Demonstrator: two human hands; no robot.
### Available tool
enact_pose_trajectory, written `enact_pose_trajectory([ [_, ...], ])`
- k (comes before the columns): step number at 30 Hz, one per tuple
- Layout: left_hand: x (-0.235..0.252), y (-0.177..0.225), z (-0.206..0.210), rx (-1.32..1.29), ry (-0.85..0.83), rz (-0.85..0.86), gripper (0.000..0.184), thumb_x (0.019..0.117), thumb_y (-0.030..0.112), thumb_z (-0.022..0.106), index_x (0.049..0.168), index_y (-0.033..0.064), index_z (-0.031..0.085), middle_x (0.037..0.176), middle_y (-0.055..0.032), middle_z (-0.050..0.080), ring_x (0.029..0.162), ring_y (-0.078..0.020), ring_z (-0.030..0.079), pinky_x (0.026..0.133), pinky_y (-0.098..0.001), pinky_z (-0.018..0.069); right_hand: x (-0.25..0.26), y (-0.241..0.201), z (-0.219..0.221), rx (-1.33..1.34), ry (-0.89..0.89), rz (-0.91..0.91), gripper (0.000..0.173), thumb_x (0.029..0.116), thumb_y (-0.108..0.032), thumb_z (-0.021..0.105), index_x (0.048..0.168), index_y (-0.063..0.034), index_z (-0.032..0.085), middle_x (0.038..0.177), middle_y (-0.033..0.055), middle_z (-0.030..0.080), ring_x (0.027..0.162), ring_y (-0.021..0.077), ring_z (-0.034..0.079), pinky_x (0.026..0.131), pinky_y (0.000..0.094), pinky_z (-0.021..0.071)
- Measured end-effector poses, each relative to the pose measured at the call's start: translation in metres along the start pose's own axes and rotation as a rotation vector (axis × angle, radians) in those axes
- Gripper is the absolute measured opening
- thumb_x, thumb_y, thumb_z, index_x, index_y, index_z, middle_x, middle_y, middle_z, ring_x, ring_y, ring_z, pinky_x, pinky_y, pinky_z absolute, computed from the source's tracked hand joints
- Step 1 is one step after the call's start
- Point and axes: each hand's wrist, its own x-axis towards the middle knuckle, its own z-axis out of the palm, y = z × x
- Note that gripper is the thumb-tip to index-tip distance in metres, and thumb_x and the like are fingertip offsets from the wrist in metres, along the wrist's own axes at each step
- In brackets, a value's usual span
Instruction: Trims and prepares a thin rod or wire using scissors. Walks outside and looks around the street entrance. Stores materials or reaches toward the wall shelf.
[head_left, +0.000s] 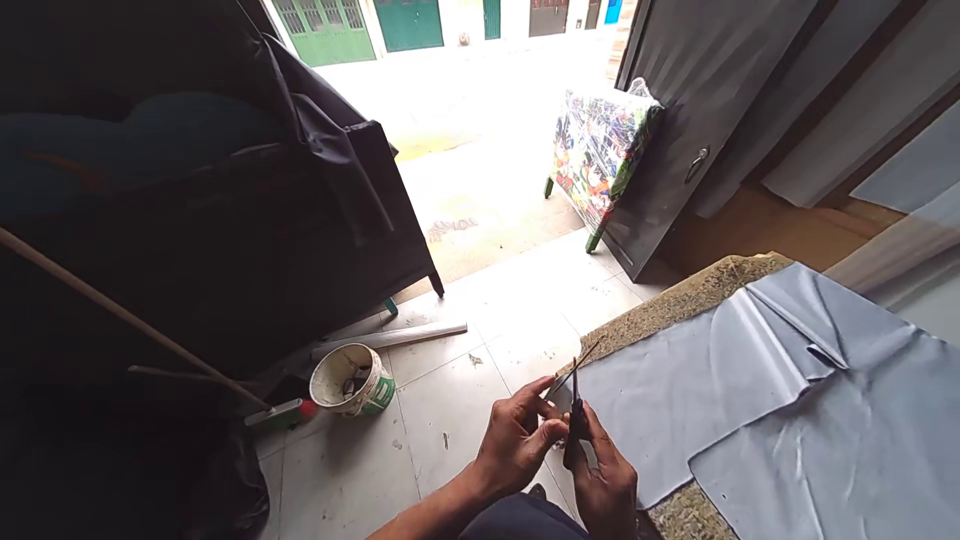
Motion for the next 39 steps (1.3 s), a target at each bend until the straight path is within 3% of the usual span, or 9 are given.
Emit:
enact_pose_trajectory([
  [3,0.013,-0.009,-0.011,0.087,0.093,0.123,0.037,0.1107,0.024,0.045,0.136,0.0037,0.063,0.093,-0.0004,0.067,0.071,-0.0023,0.054,0.063,-0.0184,0.0473,0.004,0.011,-0.019,0.433,-0.053,0.265,0.060,0.0975,-0.014,0.067,0.148,0.0095,0.044,0.113,0.0072,0.071,0.098,0.0104,0.071,0.084,0.0252,0.0618],
  [9,0.005,-0.030,-0.001,0.126,0.150,0.194,0.019,0.1000,0.007,0.064,0.113,0.0063,0.078,0.093,-0.0048,0.070,0.082,-0.0070,0.067,0.075,-0.0216,0.0595,0.000,0.025,-0.031,0.351,-0.253,0.168,0.086,0.0929,-0.065,0.062,0.156,-0.0093,0.043,0.127,0.0050,0.063,0.108,0.0066,0.060,0.091,0.0236,0.0521],
  [16,0.025,-0.022,-0.054,0.144,0.382,0.258,0.018,0.0962,0.003,0.066,0.110,0.0046,0.078,0.094,-0.0019,0.070,0.080,-0.0069,0.066,0.071,-0.0203,0.0594,-0.008,0.014,-0.035,0.545,0.011,0.332,0.048,0.0897,-0.003,0.075,0.136,-0.0113,0.068,0.107,-0.0016,0.077,0.088,0.0090,0.074,0.078,0.0256,0.0637],
  [20,0.015,-0.023,-0.054,0.102,0.161,0.273,0.015,0.0991,0.004,0.065,0.108,0.0037,0.077,0.097,-0.0056,0.071,0.079,-0.0075,0.068,0.070,-0.0214,0.0607,-0.007,0.003,-0.018,0.424,-0.160,0.279,0.075,0.0907,-0.043,0.076,0.151,-0.0091,0.048,0.137,0.0006,0.062,0.117,0.0072,0.061,0.097,0.0256,0.0536],
  [25,-0.002,-0.024,-0.068,0.091,0.199,0.321,0.009,0.0973,0.004,0.069,0.101,0.0058,0.077,0.097,-0.0051,0.073,0.088,-0.0095,0.071,0.079,-0.0229,0.0615,-0.013,-0.013,0.011,0.506,-0.098,0.255,0.048,0.0918,-0.016,0.077,0.139,-0.0187,0.066,0.117,-0.0018,0.075,0.098,0.0090,0.073,0.087,0.0275,0.0626],
  [28,0.004,-0.021,-0.101,0.037,0.425,0.281,0.015,0.0970,0.007,0.069,0.108,0.0128,0.078,0.099,0.0007,0.071,0.078,-0.0049,0.067,0.068,-0.0187,0.0588,-0.022,-0.015,0.008,0.469,-0.118,0.304,0.069,0.0929,-0.040,0.074,0.150,-0.0109,0.049,0.126,-0.0028,0.067,0.106,0.0055,0.065,0.090,0.0246,0.0562],
  [31,-0.002,-0.029,-0.099,0.071,0.237,0.278,0.008,0.0972,0.006,0.069,0.101,0.0065,0.076,0.096,-0.0035,0.072,0.084,-0.0077,0.069,0.074,-0.0208,0.0606,-0.027,-0.023,0.023,0.363,-0.174,0.248,0.077,0.0913,-0.056,0.070,0.153,-0.0172,0.046,0.133,-0.0051,0.061,0.116,0.0019,0.058,0.097,0.0231,0.0505],
  [33,-0.010,-0.032,-0.088,0.074,0.112,0.287,0.006,0.0975,0.005,0.068,0.097,0.0024,0.074,0.091,-0.0061,0.071,0.084,-0.0083,0.069,0.074,-0.0209,0.0598,-0.027,-0.035,0.037,0.338,-0.189,0.215,0.070,0.0931,-0.047,0.073,0.151,-0.0153,0.051,0.127,-0.0001,0.065,0.110,0.0046,0.060,0.093,0.0236,0.0525],
  [39,0.010,-0.028,-0.130,0.086,0.409,0.291,0.012,0.0962,0.007,0.070,0.103,0.0111,0.078,0.094,0.0000,0.070,0.080,-0.0064,0.068,0.070,-0.0201,0.0600,-0.038,-0.033,0.032,0.496,-0.023,0.336,0.047,0.0914,-0.020,0.078,0.136,-0.0260,0.067,0.111,-0.0096,0.076,0.092,0.0055,0.073,0.082,0.0254,0.0629],
])
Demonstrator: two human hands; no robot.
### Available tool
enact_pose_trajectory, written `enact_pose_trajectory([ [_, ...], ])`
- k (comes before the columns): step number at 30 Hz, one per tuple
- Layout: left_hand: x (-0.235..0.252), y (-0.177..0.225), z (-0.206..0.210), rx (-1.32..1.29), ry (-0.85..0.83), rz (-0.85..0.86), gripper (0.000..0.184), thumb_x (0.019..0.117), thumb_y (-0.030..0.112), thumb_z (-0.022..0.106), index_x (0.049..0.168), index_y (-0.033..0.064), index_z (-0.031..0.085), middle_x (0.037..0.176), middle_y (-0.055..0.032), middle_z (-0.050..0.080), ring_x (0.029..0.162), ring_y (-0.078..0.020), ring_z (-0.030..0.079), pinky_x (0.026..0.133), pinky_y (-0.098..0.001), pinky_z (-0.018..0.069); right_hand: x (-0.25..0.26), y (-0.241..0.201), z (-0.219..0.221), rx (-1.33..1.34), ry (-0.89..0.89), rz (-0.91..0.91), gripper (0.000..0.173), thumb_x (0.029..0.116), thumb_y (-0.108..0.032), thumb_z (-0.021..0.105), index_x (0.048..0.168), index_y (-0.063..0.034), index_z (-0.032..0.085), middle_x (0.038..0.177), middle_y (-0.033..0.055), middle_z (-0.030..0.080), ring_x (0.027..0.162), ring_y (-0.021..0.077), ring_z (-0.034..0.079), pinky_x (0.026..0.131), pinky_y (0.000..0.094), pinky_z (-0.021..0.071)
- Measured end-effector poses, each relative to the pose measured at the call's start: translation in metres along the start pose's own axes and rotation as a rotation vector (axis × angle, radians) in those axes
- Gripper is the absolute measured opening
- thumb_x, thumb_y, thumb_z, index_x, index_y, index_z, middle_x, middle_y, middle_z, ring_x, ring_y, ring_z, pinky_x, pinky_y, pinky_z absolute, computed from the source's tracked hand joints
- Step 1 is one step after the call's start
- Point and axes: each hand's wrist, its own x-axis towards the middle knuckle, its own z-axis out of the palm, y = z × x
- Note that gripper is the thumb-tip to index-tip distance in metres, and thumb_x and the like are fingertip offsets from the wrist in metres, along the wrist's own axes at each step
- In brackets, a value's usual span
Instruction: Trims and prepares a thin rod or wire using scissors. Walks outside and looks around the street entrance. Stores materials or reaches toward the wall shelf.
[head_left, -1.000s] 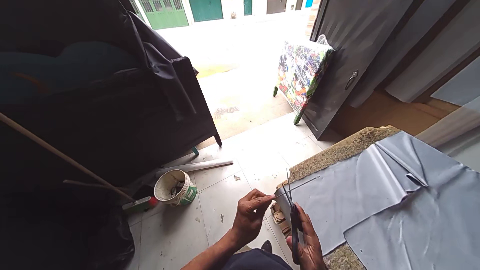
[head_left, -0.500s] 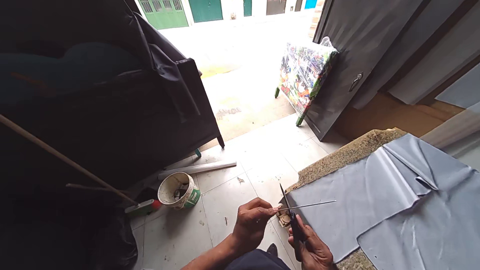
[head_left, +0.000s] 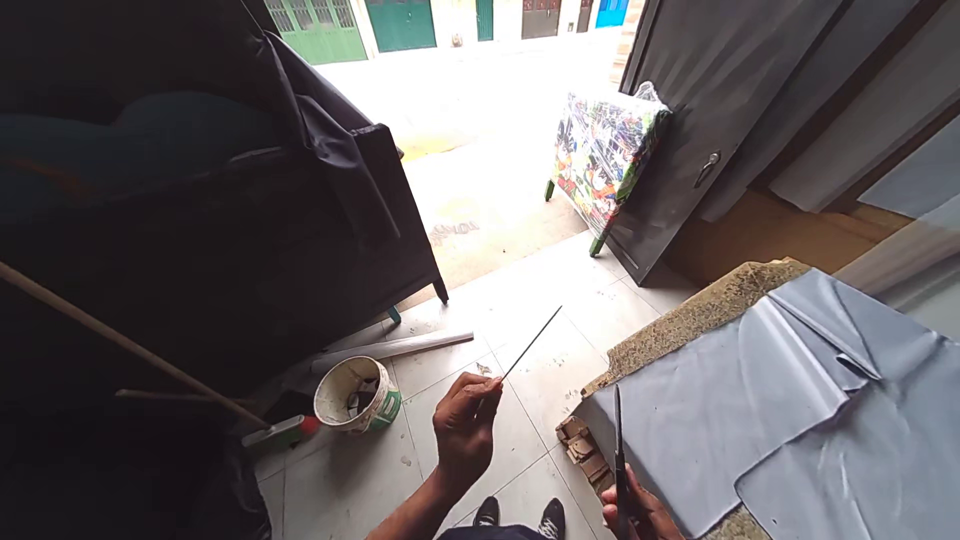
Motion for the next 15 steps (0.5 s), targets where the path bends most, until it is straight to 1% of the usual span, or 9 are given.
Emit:
enact_pose_trajectory([
  [2,-0.013,0.000,0.005,-0.025,-0.133,0.011,0.012,0.0975,0.006,0.068,0.105,0.0091,0.077,0.096,-0.0028,0.071,0.084,-0.0078,0.069,0.074,-0.0218,0.0610,0.003,-0.004,0.004,-0.090,-0.069,-0.014,0.061,0.0910,-0.032,0.079,0.146,-0.0234,0.053,0.131,-0.0108,0.066,0.110,0.0032,0.065,0.094,0.0255,0.0566],
  [3,-0.023,0.000,0.010,-0.041,-0.218,0.020,0.011,0.0978,0.005,0.068,0.105,0.0070,0.076,0.096,-0.0046,0.071,0.086,-0.0082,0.069,0.077,-0.0221,0.0608,0.005,-0.006,0.008,-0.123,-0.113,-0.027,0.067,0.0911,-0.040,0.077,0.149,-0.0214,0.049,0.137,-0.0097,0.062,0.116,0.0024,0.061,0.096,0.0250,0.0529],
  [5,-0.036,0.003,0.019,-0.052,-0.300,0.042,0.009,0.0972,0.003,0.068,0.101,0.0039,0.076,0.094,-0.0064,0.071,0.088,-0.0084,0.069,0.079,-0.0212,0.0598,0.005,-0.008,0.016,-0.132,-0.134,-0.052,0.062,0.0919,-0.040,0.076,0.147,-0.0233,0.054,0.132,-0.0097,0.065,0.111,0.0014,0.063,0.094,0.0235,0.0549],
  [7,-0.024,0.004,0.014,-0.021,-0.205,0.039,0.008,0.0974,0.005,0.068,0.101,0.0052,0.076,0.093,-0.0044,0.070,0.087,-0.0076,0.068,0.078,-0.0205,0.0595,0.003,-0.008,0.014,-0.052,-0.079,-0.061,0.047,0.0928,-0.025,0.077,0.139,-0.0272,0.065,0.114,-0.0097,0.075,0.097,0.0033,0.071,0.086,0.0242,0.0614],
  [9,-0.002,0.002,-0.001,0.025,-0.044,0.031,0.011,0.0959,0.005,0.070,0.102,0.0080,0.078,0.094,-0.0012,0.071,0.084,-0.0069,0.068,0.075,-0.0202,0.0600,0.001,-0.007,0.004,-0.004,-0.032,-0.043,0.042,0.0927,-0.019,0.077,0.132,-0.0302,0.070,0.105,-0.0101,0.077,0.090,0.0048,0.074,0.082,0.0246,0.0630],
  [11,0.006,0.001,-0.007,0.029,0.006,0.037,0.013,0.0954,0.005,0.070,0.104,0.0084,0.078,0.095,-0.0007,0.070,0.083,-0.0067,0.068,0.073,-0.0200,0.0603,0.001,-0.005,-0.002,-0.037,-0.017,-0.036,0.047,0.0897,-0.024,0.080,0.134,-0.0329,0.067,0.112,-0.0118,0.075,0.095,0.0044,0.072,0.084,0.0242,0.0619],
  [13,-0.007,0.000,0.002,0.014,-0.132,0.078,0.010,0.0966,0.004,0.069,0.102,0.0070,0.077,0.093,-0.0028,0.070,0.084,-0.0071,0.068,0.075,-0.0204,0.0599,0.005,-0.006,0.001,-0.155,-0.090,-0.061,0.061,0.0899,-0.040,0.079,0.146,-0.0314,0.055,0.130,-0.0119,0.065,0.113,0.0030,0.063,0.095,0.0244,0.0549],
  [14,-0.017,-0.001,0.009,0.003,-0.219,0.102,0.009,0.0968,0.004,0.068,0.101,0.0066,0.076,0.093,-0.0040,0.071,0.084,-0.0072,0.069,0.075,-0.0205,0.0599,0.009,-0.006,0.005,-0.196,-0.119,-0.081,0.066,0.0900,-0.045,0.077,0.149,-0.0272,0.052,0.134,-0.0079,0.063,0.117,0.0043,0.060,0.097,0.0253,0.0528],
  [15,-0.026,0.000,0.016,-0.007,-0.278,0.121,0.009,0.0966,0.003,0.068,0.101,0.0058,0.076,0.092,-0.0051,0.071,0.084,-0.0074,0.068,0.075,-0.0203,0.0597,0.011,-0.007,0.009,-0.215,-0.125,-0.099,0.067,0.0905,-0.044,0.077,0.149,-0.0223,0.053,0.131,-0.0034,0.064,0.115,0.0059,0.060,0.095,0.0258,0.0533],
])
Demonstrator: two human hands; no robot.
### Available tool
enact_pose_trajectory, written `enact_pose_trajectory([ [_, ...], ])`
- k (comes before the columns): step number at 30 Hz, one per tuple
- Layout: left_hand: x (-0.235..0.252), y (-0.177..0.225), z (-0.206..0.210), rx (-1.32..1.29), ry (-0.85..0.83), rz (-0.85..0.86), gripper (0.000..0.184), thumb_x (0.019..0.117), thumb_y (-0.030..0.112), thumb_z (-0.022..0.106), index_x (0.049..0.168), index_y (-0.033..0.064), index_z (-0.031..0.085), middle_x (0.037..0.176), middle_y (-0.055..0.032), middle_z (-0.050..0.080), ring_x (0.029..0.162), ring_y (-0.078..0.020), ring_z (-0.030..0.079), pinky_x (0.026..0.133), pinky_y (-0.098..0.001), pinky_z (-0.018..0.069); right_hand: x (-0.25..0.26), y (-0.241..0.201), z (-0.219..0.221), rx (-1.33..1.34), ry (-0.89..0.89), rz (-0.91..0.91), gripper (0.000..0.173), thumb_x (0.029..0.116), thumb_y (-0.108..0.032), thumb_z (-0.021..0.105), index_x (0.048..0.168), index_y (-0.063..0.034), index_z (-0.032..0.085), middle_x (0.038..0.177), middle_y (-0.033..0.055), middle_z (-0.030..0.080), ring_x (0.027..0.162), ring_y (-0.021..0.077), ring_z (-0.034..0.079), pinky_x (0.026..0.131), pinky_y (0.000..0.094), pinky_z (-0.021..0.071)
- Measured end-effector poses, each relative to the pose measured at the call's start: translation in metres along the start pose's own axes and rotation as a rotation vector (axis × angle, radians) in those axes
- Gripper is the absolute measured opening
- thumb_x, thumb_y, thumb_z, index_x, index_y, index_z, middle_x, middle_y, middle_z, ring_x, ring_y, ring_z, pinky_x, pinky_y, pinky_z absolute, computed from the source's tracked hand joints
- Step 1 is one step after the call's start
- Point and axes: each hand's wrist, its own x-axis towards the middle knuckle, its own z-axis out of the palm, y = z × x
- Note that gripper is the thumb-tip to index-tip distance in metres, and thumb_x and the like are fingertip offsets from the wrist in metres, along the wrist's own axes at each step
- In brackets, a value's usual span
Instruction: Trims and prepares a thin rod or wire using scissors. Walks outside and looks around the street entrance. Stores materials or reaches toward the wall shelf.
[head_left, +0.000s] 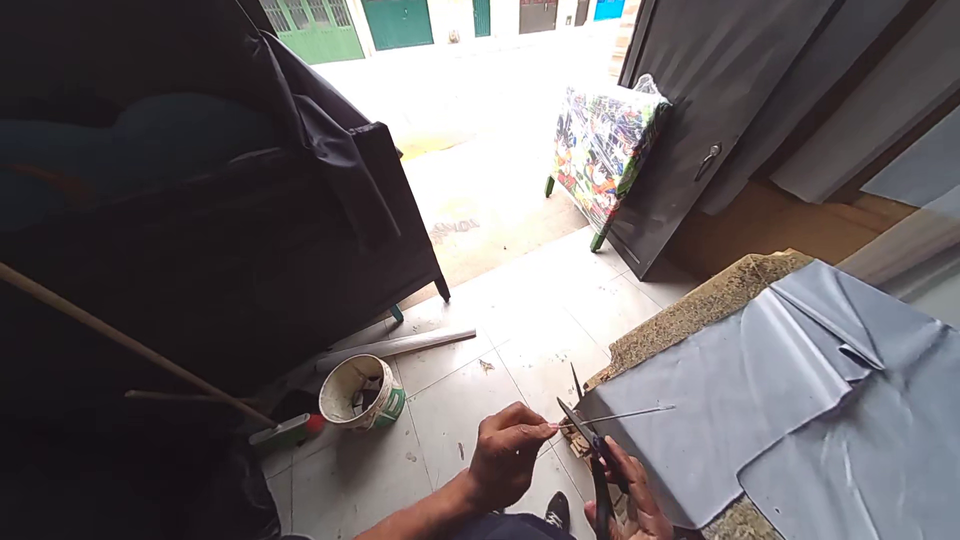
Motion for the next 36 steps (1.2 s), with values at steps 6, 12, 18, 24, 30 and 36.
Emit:
enact_pose_trajectory([
  [6,0.032,-0.008,-0.025,0.088,0.280,-0.037,0.011,0.0938,0.003,0.071,0.101,0.0067,0.079,0.093,-0.0016,0.072,0.082,-0.0073,0.070,0.072,-0.0215,0.0616,-0.003,0.006,-0.015,0.183,0.141,0.047,0.045,0.0890,-0.015,0.080,0.131,-0.0274,0.072,0.110,-0.0084,0.077,0.092,0.0067,0.074,0.084,0.0261,0.0635],
  [12,0.007,-0.001,0.011,0.014,0.019,0.005,0.009,0.0965,0.004,0.069,0.102,0.0066,0.076,0.092,-0.0045,0.071,0.084,-0.0068,0.069,0.075,-0.0199,0.0600,0.014,0.001,-0.005,0.039,0.002,-0.037,0.060,0.0912,-0.039,0.077,0.146,-0.0226,0.059,0.126,-0.0041,0.069,0.108,0.0057,0.067,0.091,0.0251,0.0581],
  [18,0.043,-0.011,-0.030,0.103,0.283,-0.022,0.010,0.0937,0.004,0.072,0.100,0.0068,0.078,0.092,-0.0008,0.072,0.080,-0.0058,0.069,0.070,-0.0199,0.0612,0.009,0.007,-0.020,0.083,0.077,0.014,0.052,0.0885,-0.025,0.082,0.138,-0.0285,0.065,0.118,-0.0103,0.073,0.101,0.0041,0.070,0.090,0.0253,0.0604],
  [24,0.022,-0.001,-0.006,0.070,0.070,-0.003,0.007,0.0958,0.006,0.071,0.099,0.0074,0.076,0.093,-0.0031,0.074,0.083,-0.0066,0.071,0.073,-0.0201,0.0612,0.021,0.002,-0.004,0.051,0.029,-0.054,0.051,0.0900,-0.028,0.080,0.138,-0.0181,0.066,0.114,-0.0023,0.074,0.097,0.0058,0.069,0.086,0.0246,0.0594],
  [30,0.033,-0.002,-0.025,0.100,0.139,0.009,0.006,0.0945,0.006,0.072,0.098,0.0086,0.077,0.092,-0.0016,0.073,0.082,-0.0066,0.071,0.072,-0.0203,0.0614,0.015,0.007,-0.011,0.062,-0.002,0.002,0.060,0.0892,-0.034,0.081,0.144,-0.0293,0.058,0.129,-0.0110,0.067,0.112,0.0043,0.065,0.097,0.0260,0.0558],
  [36,0.033,0.001,-0.020,0.111,0.191,-0.009,0.006,0.0939,0.005,0.072,0.097,0.0079,0.077,0.091,-0.0014,0.073,0.082,-0.0068,0.070,0.073,-0.0203,0.0612,0.014,0.006,-0.004,0.148,0.056,-0.029,0.040,0.0905,-0.019,0.080,0.129,-0.0259,0.073,0.105,-0.0058,0.077,0.091,0.0071,0.074,0.084,0.0269,0.0632],
])
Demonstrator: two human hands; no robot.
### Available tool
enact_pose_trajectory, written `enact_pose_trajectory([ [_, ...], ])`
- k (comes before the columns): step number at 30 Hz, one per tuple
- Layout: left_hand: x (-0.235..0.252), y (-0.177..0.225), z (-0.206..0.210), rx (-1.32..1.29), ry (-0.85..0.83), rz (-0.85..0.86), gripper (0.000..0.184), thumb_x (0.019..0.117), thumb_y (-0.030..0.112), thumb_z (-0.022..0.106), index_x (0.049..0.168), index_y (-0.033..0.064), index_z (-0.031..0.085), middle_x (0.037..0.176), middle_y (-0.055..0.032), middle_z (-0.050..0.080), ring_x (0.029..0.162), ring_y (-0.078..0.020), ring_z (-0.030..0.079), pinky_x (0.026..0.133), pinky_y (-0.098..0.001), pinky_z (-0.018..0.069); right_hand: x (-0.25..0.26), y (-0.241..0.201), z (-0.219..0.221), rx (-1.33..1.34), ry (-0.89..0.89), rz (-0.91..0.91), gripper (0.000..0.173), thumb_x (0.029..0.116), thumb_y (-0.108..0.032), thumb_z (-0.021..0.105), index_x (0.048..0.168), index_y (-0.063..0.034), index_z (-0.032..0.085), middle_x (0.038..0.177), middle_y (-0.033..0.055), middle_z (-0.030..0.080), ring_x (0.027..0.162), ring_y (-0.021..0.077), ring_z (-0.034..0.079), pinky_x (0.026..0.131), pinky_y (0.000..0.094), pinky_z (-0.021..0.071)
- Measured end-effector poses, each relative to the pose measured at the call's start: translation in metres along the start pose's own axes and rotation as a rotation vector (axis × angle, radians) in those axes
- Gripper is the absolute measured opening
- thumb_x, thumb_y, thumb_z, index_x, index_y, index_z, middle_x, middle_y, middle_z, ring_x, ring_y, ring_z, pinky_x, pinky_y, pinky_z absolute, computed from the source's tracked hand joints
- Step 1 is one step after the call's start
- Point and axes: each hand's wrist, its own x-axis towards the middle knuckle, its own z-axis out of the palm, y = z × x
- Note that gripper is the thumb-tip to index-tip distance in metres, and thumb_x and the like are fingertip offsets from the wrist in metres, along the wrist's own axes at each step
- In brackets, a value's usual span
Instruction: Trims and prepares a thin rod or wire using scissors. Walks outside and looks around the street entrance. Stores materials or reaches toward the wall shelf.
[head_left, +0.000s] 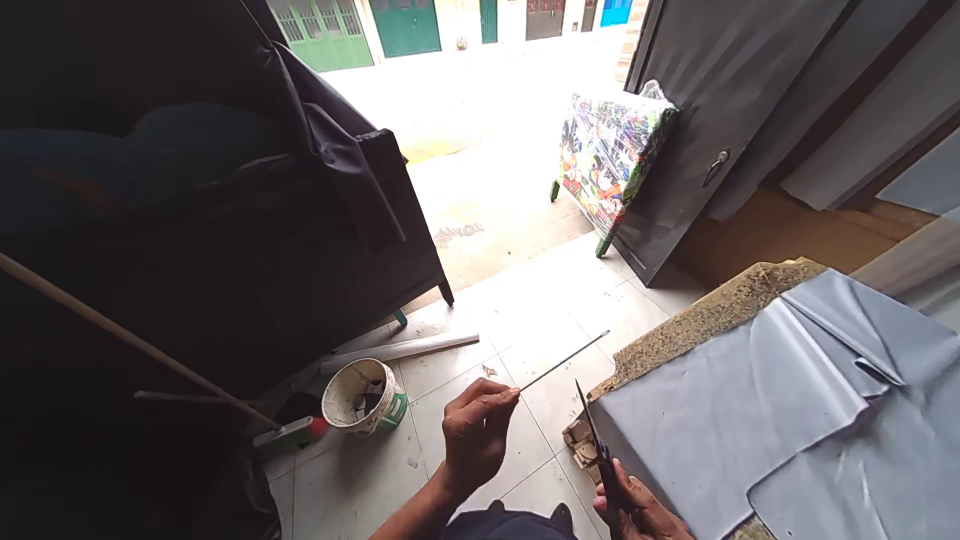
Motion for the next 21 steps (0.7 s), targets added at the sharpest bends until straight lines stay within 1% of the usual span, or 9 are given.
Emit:
enact_pose_trajectory([
  [3,0.009,-0.004,-0.009,0.023,0.039,0.018,0.007,0.0933,0.005,0.073,0.098,0.0079,0.078,0.092,-0.0010,0.073,0.083,-0.0070,0.071,0.073,-0.0207,0.0617,-0.004,0.001,-0.007,0.009,0.017,0.036,0.048,0.0887,-0.021,0.081,0.134,-0.0306,0.069,0.113,-0.0091,0.076,0.096,0.0060,0.073,0.086,0.0262,0.0623],
  [6,-0.014,0.004,0.013,-0.034,-0.162,0.092,0.006,0.0961,0.004,0.069,0.099,0.0059,0.074,0.093,-0.0043,0.072,0.085,-0.0074,0.070,0.074,-0.0203,0.0610,0.002,-0.002,0.002,-0.098,-0.074,0.001,0.066,0.0895,-0.043,0.078,0.149,-0.0278,0.053,0.136,-0.0079,0.062,0.121,0.0073,0.060,0.103,0.0286,0.0522],
  [8,-0.020,0.007,0.019,-0.020,-0.173,0.125,0.006,0.0972,0.004,0.068,0.099,0.0059,0.073,0.094,-0.0048,0.072,0.085,-0.0076,0.070,0.075,-0.0204,0.0611,0.000,-0.004,0.006,-0.079,-0.049,-0.002,0.059,0.0901,-0.039,0.079,0.144,-0.0286,0.059,0.125,-0.0091,0.069,0.110,0.0044,0.065,0.095,0.0248,0.0557],
  [9,-0.013,0.006,0.014,0.021,-0.121,0.125,0.006,0.0969,0.005,0.068,0.099,0.0069,0.074,0.094,-0.0035,0.072,0.085,-0.0068,0.071,0.075,-0.0200,0.0613,-0.002,-0.003,0.003,-0.024,-0.012,-0.002,0.051,0.0894,-0.029,0.081,0.138,-0.0275,0.066,0.115,-0.0074,0.074,0.099,0.0053,0.070,0.087,0.0250,0.0605],
  [11,0.010,-0.001,-0.004,0.112,0.013,0.126,0.006,0.0953,0.006,0.071,0.098,0.0085,0.076,0.094,-0.0010,0.073,0.087,-0.0057,0.071,0.076,-0.0196,0.0616,-0.006,-0.001,-0.003,0.058,0.028,0.008,0.043,0.0898,-0.017,0.080,0.130,-0.0287,0.072,0.105,-0.0062,0.077,0.091,0.0075,0.074,0.082,0.0264,0.0633],
  [13,0.018,-0.004,-0.012,0.114,0.054,0.133,0.007,0.0943,0.006,0.072,0.098,0.0080,0.077,0.094,-0.0010,0.073,0.087,-0.0061,0.071,0.076,-0.0202,0.0619,-0.009,-0.002,-0.006,0.055,0.044,0.022,0.048,0.0884,-0.021,0.082,0.133,-0.0326,0.068,0.113,-0.0093,0.075,0.098,0.0065,0.073,0.087,0.0262,0.0618],
  [16,-0.004,0.005,0.005,0.032,-0.146,0.156,0.007,0.0971,0.006,0.068,0.100,0.0072,0.074,0.094,-0.0036,0.073,0.086,-0.0068,0.071,0.075,-0.0203,0.0616,-0.002,-0.007,0.003,-0.052,-0.033,0.003,0.065,0.0896,-0.042,0.078,0.148,-0.0316,0.051,0.135,-0.0124,0.062,0.119,0.0043,0.060,0.101,0.0254,0.0513],
  [18,-0.020,0.012,0.017,0.005,-0.202,0.151,0.007,0.0979,0.005,0.066,0.101,0.0063,0.073,0.094,-0.0049,0.071,0.084,-0.0072,0.070,0.073,-0.0197,0.0605,-0.001,-0.008,0.007,-0.087,-0.007,-0.022,0.059,0.0897,-0.039,0.079,0.144,-0.0317,0.058,0.126,-0.0117,0.068,0.109,0.0027,0.065,0.094,0.0232,0.0560],
  [21,0.001,0.005,0.004,0.076,-0.017,0.105,0.006,0.0947,0.005,0.070,0.097,0.0077,0.076,0.093,-0.0018,0.072,0.084,-0.0061,0.071,0.074,-0.0196,0.0616,-0.005,-0.005,-0.002,0.022,0.071,-0.011,0.043,0.0886,-0.019,0.082,0.129,-0.0311,0.072,0.106,-0.0083,0.077,0.092,0.0062,0.074,0.085,0.0260,0.0625],
])
